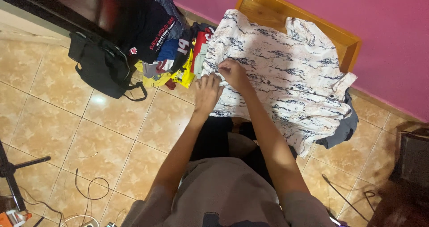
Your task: The person folds a gray button-up shirt on a low wooden tray, buttoning it and smoothing the fabric before folding it into a compact rectangle. They then pick up a white patterned shirt, lay it on the tray, and begin buttoning it.
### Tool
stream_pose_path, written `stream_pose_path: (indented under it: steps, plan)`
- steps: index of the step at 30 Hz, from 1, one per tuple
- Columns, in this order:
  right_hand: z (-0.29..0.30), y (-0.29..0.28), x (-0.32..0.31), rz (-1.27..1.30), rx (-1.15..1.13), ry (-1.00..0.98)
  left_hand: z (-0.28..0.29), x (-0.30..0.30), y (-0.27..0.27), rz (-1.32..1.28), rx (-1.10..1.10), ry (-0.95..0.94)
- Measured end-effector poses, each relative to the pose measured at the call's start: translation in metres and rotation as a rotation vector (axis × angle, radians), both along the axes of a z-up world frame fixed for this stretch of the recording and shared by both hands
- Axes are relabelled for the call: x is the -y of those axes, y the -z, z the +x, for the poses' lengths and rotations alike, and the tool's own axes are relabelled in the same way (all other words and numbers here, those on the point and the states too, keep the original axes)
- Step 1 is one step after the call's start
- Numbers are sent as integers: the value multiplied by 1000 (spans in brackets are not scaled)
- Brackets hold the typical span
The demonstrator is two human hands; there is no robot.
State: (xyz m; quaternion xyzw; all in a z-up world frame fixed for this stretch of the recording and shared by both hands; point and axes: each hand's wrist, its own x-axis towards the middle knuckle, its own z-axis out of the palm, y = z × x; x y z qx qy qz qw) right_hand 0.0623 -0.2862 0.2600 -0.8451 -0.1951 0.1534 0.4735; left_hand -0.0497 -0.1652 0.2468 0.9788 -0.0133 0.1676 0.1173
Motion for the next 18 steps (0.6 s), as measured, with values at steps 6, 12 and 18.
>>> stream_pose_path:
  steps: [6,12,18]
  plan:
    - [11,20,-1,-243,-39,-8,-4,5,-26,-86,-57,10]
    - [24,48,-3,-374,-66,-78,-9,2,-31,-237,-116,86]
    - [34,74,-2,-440,-117,-75,-4,-1,-35,-330,-103,106]
